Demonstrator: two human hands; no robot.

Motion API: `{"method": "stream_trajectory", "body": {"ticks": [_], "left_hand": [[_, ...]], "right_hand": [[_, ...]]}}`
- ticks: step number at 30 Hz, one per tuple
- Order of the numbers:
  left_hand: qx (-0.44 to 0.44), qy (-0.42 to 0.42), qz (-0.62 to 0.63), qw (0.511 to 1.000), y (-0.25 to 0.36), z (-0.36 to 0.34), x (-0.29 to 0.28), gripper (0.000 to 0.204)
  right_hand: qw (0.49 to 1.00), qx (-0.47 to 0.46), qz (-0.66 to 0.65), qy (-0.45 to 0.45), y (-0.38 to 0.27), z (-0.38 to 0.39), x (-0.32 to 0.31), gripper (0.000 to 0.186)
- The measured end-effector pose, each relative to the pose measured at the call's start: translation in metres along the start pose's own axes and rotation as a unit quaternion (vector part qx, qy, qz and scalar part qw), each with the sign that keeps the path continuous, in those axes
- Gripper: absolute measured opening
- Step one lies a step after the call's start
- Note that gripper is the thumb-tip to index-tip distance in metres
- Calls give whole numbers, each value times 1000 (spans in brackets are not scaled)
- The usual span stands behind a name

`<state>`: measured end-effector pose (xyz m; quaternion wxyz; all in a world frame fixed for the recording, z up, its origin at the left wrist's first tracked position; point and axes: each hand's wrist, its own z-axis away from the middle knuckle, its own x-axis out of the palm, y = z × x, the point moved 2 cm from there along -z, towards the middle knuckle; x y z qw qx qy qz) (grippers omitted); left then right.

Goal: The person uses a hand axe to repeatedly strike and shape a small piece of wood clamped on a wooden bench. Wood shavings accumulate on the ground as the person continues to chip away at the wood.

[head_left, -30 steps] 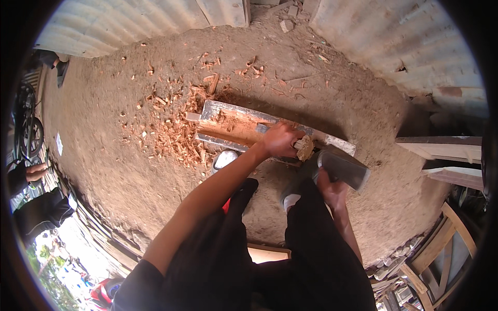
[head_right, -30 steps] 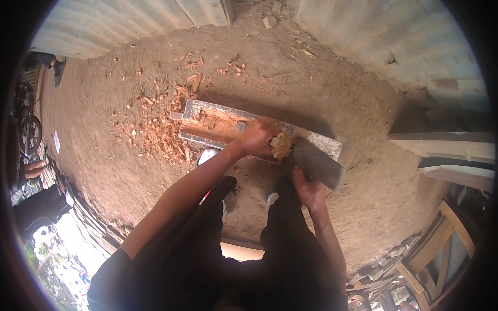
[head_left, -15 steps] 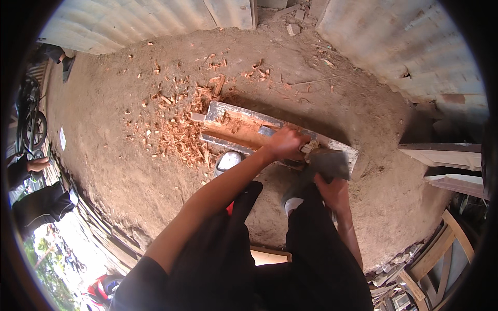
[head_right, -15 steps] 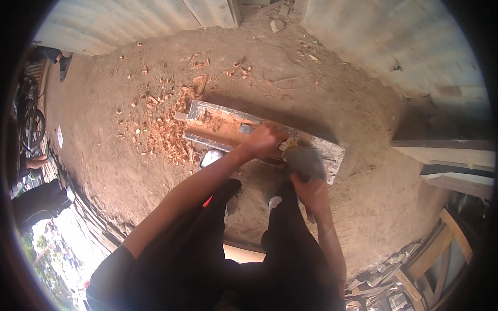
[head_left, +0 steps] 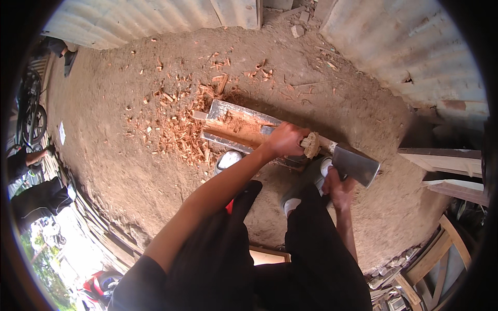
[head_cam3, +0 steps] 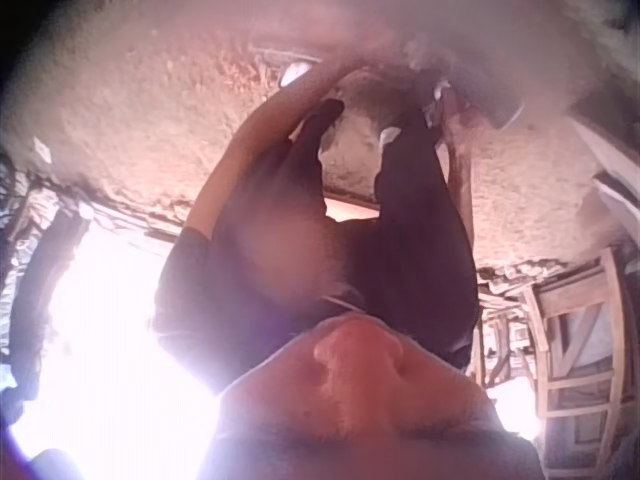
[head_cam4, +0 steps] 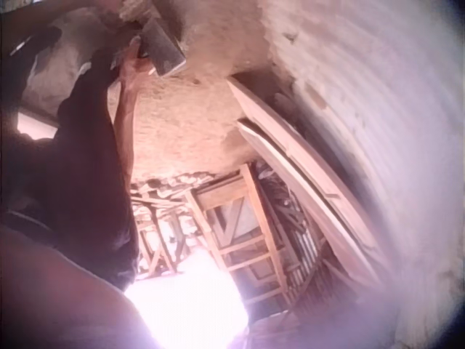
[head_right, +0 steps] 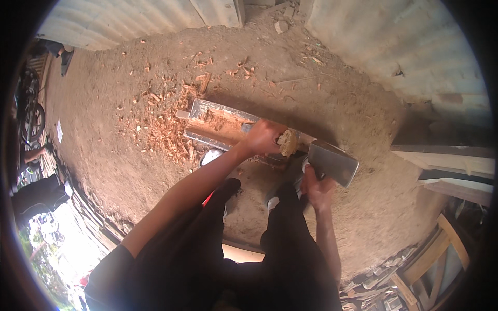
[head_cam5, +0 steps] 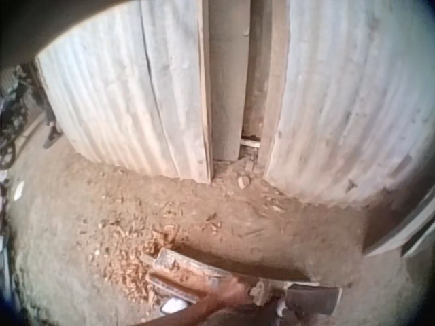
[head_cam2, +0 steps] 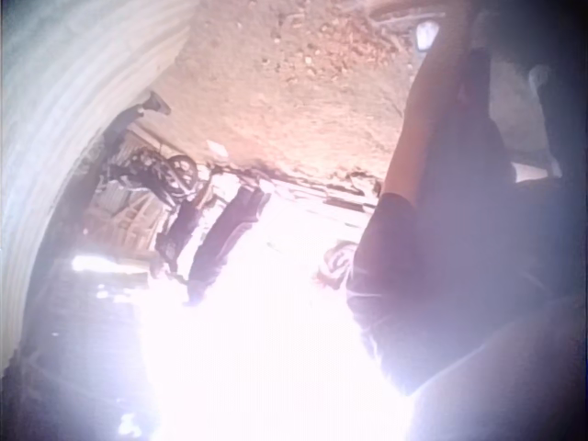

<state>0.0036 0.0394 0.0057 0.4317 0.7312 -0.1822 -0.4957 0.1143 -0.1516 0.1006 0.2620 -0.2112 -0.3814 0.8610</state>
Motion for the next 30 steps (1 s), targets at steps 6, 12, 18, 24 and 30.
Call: {"method": "stream_trajectory", "body": {"ticks": [6,12,18,24,30], "left_hand": [[-3,-19,-17,1000,-1,3,-1,25],[15,-17,-8,1000,-6,3,0,27],[57,-10,-37,998,-11,11,1,28],[61,16,-31,998,-5,9,1,29],[48,41,-24,998,-9,11,0,27]], "right_hand": [[972,-147,183,-22,1,-10,1,17],[993,-84,87,9,7,-10,21,13],[991,-30,128,-19,-21,-7,1,19],[966,59,249,-40,2,-7,18,18],[997,4,74,12,-13,8,13,19]]}}
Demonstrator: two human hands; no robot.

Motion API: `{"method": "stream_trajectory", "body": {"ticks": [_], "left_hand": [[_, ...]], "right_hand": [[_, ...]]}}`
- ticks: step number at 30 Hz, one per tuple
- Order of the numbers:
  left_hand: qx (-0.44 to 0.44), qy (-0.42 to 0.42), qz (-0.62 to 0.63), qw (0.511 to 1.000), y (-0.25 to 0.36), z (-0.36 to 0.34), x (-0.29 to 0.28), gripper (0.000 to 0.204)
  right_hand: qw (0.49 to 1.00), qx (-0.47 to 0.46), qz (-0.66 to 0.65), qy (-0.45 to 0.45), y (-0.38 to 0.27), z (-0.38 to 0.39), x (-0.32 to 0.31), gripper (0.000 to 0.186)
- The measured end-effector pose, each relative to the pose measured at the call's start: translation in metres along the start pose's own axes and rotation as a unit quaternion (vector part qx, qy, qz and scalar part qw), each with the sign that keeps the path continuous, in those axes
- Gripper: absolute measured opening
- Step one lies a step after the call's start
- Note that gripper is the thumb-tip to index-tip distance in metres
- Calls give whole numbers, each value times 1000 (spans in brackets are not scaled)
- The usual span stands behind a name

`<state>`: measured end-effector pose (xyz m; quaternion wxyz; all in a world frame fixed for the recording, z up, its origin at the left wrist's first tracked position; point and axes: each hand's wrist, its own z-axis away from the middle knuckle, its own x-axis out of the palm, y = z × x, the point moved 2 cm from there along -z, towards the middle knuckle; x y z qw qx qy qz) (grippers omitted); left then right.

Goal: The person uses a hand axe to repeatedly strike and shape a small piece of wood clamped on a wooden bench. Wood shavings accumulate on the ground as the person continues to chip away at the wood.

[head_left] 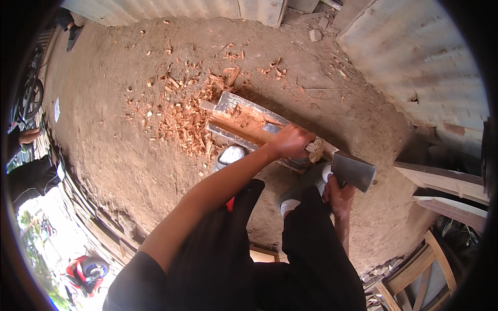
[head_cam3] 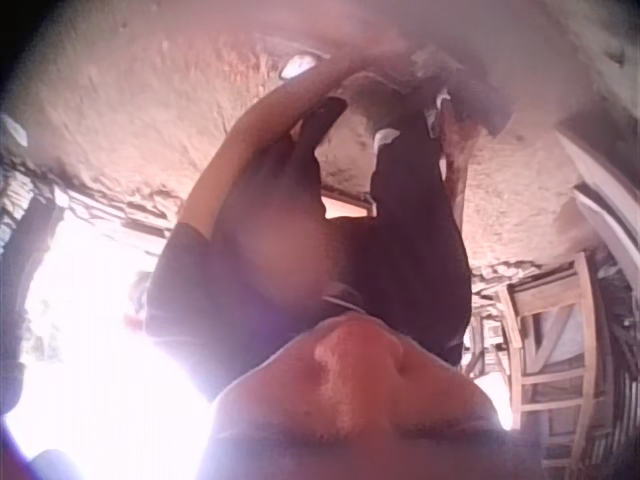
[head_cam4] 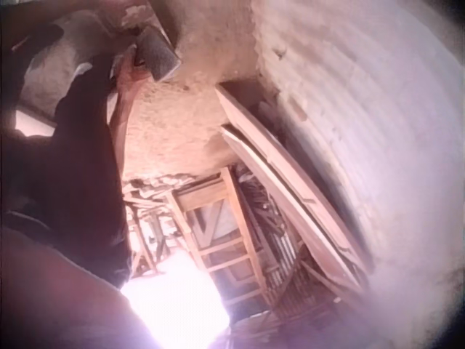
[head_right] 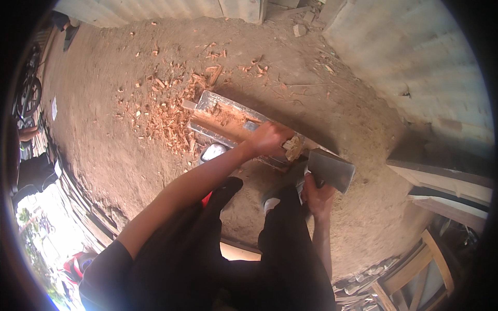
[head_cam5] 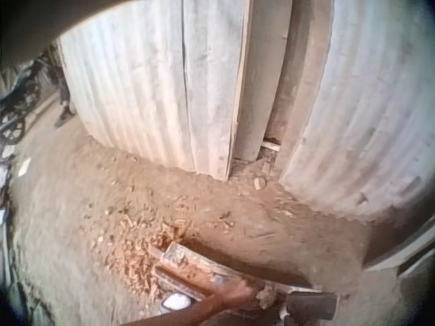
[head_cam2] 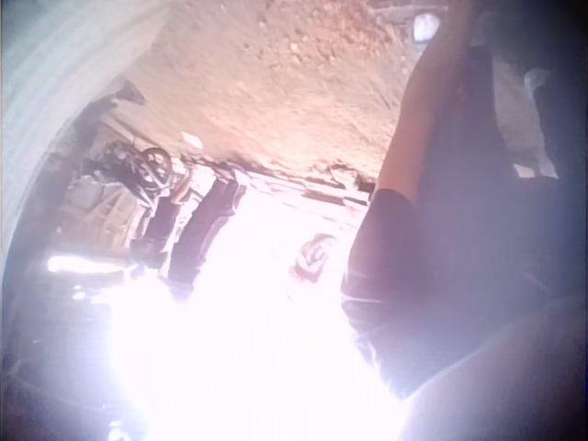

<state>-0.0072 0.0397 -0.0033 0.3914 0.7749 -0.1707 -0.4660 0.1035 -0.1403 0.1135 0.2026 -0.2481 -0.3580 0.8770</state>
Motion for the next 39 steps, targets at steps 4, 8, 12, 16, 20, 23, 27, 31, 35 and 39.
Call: {"method": "stream_trajectory", "body": {"ticks": [4,8,12,16,20,23,27,31,35,39], "left_hand": [[16,-10,-18,1000,-1,-1,0,27],[5,-2,-17,1000,-6,4,0,28],[-15,-18,-10,1000,-3,-1,1,30],[-20,-18,-33,999,-7,5,-3,30],[-29,19,-18,999,-1,1,-3,24],[-31,18,-25,999,-1,-2,-4,25],[-35,7,-26,999,-5,8,-1,28],[-25,40,0,999,-1,-1,-7,27],[-37,13,-13,999,-1,1,-12,26],[-51,11,-16,999,-2,2,-12,27]], "right_hand": [[997,19,62,-42,12,-18,-5,17],[997,28,50,-53,-12,-15,-9,18],[1000,-5,19,-16,13,-16,9,16],[997,-8,66,-46,-11,-23,-1,12],[998,-26,-63,6,0,-12,5,13],[997,21,66,-45,8,-20,5,15],[998,-12,54,-16,-15,-21,-9,17],[998,-27,-56,1,4,-19,-14,18],[997,-10,52,-48,-6,-26,13,19],[998,-31,62,7,-38,-26,-10,16]]}}
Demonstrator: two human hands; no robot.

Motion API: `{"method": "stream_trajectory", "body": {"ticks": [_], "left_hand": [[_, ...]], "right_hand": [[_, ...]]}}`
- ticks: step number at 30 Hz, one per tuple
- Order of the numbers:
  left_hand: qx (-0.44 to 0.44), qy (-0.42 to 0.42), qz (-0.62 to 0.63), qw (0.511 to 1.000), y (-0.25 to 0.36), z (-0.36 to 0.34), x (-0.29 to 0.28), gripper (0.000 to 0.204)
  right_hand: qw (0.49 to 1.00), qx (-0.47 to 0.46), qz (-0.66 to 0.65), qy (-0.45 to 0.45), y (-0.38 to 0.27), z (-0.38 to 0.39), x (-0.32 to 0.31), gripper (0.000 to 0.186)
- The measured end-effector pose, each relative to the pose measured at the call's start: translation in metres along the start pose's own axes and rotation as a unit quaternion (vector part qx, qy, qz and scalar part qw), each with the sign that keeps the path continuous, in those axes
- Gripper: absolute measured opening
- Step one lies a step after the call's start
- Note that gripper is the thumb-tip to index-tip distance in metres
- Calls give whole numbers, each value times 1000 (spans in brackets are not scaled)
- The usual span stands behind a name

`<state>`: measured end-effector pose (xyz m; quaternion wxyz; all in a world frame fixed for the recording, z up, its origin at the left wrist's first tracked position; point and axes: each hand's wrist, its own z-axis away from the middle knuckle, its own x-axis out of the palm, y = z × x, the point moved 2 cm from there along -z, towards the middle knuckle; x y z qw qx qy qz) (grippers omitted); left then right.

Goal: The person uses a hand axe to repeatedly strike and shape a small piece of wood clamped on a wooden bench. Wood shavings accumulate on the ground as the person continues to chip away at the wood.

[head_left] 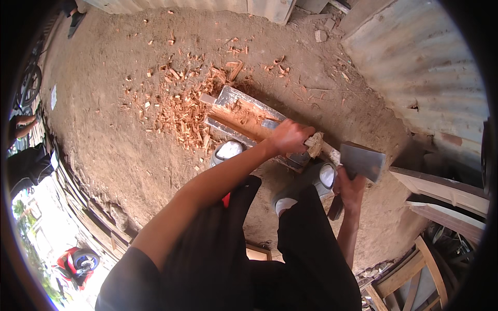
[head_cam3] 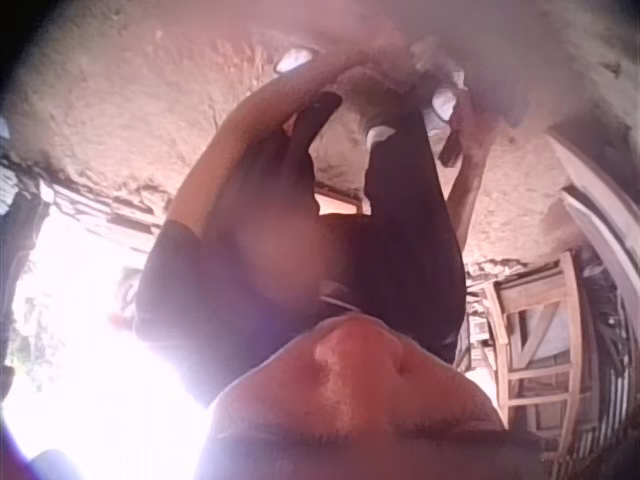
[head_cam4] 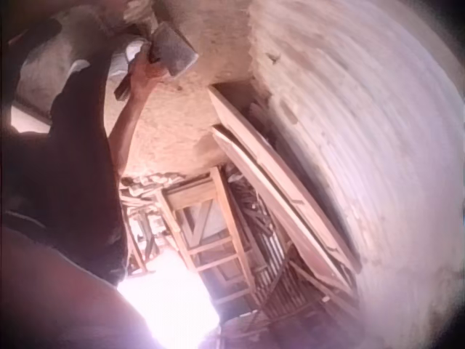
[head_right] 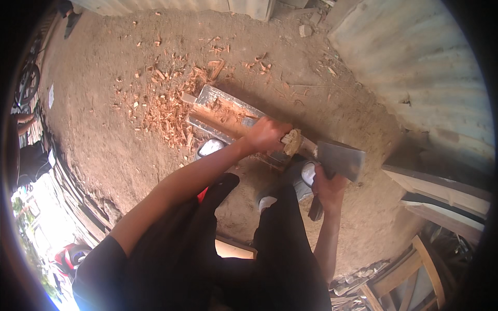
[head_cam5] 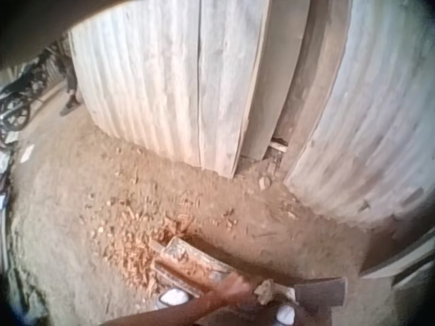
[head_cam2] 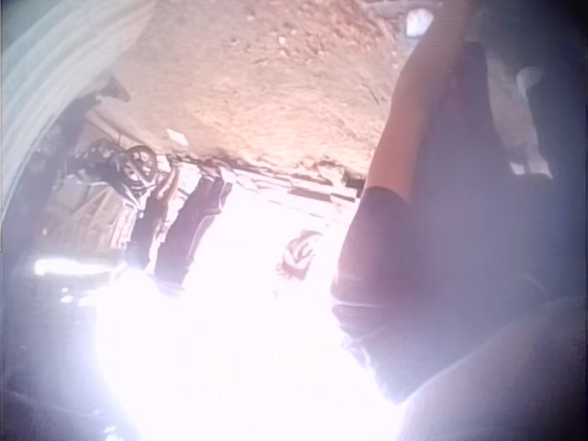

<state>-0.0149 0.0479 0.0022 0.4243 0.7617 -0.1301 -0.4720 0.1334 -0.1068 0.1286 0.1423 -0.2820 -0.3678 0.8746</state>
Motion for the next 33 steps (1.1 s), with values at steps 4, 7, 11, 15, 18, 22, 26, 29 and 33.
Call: {"method": "stream_trajectory", "body": {"ticks": [4,7,11,15,18,22,26,29,33], "left_hand": [[16,-5,3,1000,-2,-2,6,31],[34,-31,-14,999,-3,-2,16,32],[17,-54,-28,998,-7,6,16,33],[-1,-39,-14,999,0,-4,12,33],[-10,-42,-11,999,1,-10,12,31],[-24,-45,-21,998,-5,-5,13,29],[-41,-58,-21,997,0,-6,9,29],[-25,-40,-18,999,0,-11,13,29],[-49,-86,-31,995,-6,-8,16,27]], "right_hand": [[995,7,-97,13,15,5,4,20],[999,3,39,-28,42,5,30,15],[992,81,39,-84,5,6,10,20],[995,82,-63,4,14,7,-13,18],[973,122,-184,65,30,10,13,20],[983,135,-32,-117,16,-1,18,20],[986,93,-138,-18,13,-8,-3,26],[982,47,-183,26,29,-8,20,22],[988,96,-88,-78,44,-17,31,19]]}}
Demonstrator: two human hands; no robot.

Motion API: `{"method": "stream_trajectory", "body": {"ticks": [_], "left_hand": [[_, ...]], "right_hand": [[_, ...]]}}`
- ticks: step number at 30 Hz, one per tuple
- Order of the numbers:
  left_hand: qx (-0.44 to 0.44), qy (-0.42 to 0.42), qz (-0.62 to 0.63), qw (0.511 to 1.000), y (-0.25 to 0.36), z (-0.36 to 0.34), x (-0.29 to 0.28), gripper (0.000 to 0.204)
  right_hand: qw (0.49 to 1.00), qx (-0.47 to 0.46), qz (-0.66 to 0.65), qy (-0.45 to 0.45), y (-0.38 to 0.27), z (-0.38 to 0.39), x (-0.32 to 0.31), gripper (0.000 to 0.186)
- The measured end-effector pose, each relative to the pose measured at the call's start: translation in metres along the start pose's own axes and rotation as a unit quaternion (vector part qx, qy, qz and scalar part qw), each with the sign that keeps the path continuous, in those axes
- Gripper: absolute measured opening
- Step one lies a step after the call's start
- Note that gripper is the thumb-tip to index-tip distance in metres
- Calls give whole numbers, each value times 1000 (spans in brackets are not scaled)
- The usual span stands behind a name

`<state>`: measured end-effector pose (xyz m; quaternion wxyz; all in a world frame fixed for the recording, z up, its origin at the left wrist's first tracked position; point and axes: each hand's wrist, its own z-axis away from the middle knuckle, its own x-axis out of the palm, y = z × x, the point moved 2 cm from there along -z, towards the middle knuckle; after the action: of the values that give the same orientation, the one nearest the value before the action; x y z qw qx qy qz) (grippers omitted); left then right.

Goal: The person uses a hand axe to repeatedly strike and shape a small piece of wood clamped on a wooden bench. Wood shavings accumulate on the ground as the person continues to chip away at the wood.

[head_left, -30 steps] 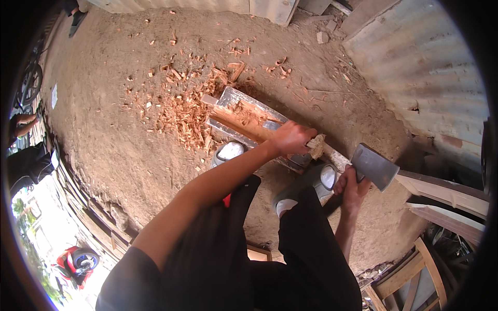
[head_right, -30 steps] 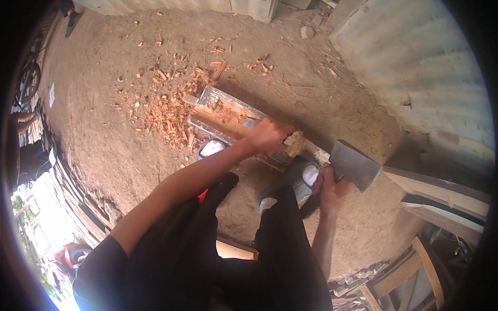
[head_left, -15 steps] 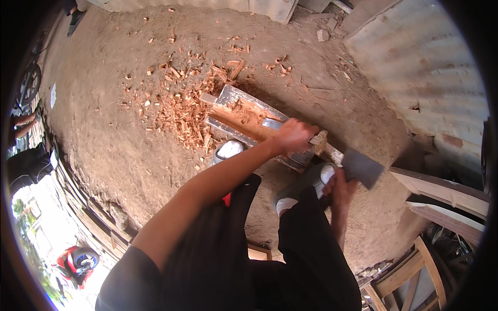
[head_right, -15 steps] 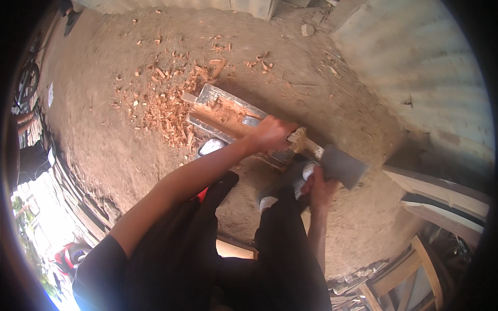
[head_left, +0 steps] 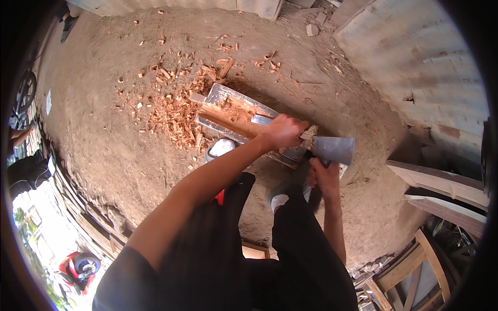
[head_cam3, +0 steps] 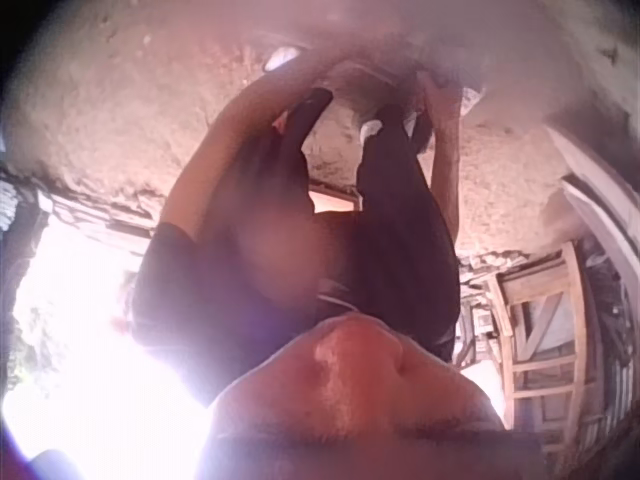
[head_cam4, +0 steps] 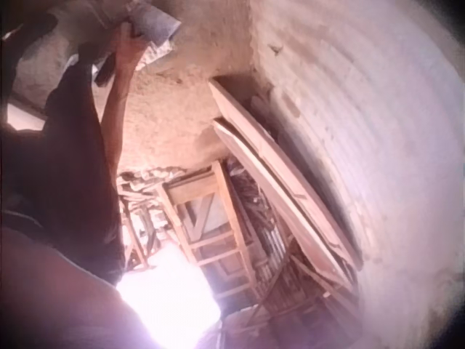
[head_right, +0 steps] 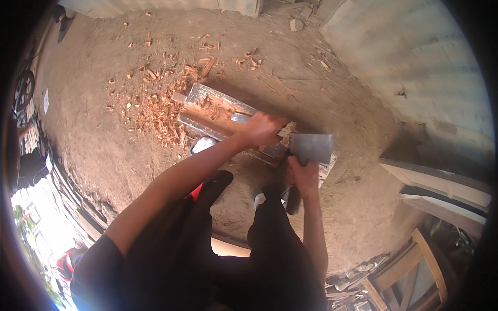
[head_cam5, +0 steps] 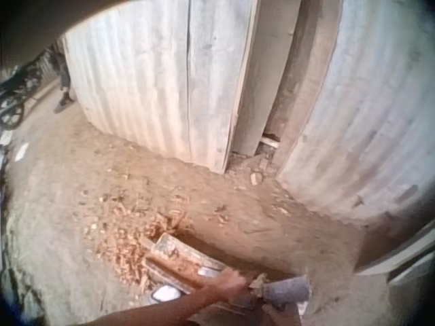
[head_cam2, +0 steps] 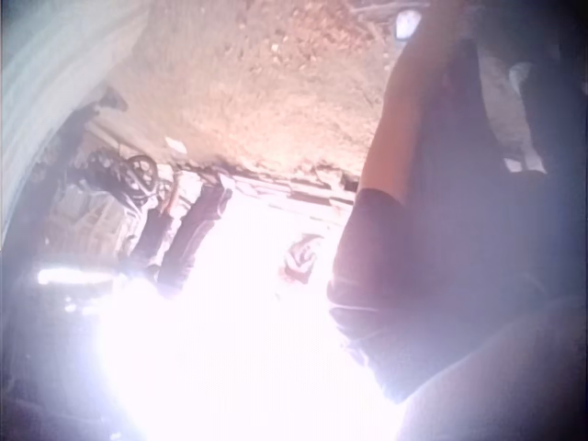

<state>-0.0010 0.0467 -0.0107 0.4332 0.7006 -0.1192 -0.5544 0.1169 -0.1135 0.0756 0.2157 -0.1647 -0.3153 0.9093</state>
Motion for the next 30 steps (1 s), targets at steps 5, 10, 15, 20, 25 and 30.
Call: {"method": "stream_trajectory", "body": {"ticks": [5,10,15,20,25,30], "left_hand": [[19,46,-7,999,3,3,-3,28],[15,0,-8,1000,1,2,-2,31],[3,11,-41,999,-2,4,-3,32],[29,-10,-27,999,-1,3,-5,32],[37,17,-81,996,-17,22,-31,36],[106,62,-29,992,7,32,-37,41]], "right_hand": [[979,-71,-175,75,-14,14,-19,24],[994,2,-102,39,6,9,19,32],[987,-30,-149,55,-7,1,3,31],[993,-25,-110,29,19,0,27,22],[997,-21,-62,-38,13,4,46,20],[991,-45,-121,-20,-16,28,27,19]]}}
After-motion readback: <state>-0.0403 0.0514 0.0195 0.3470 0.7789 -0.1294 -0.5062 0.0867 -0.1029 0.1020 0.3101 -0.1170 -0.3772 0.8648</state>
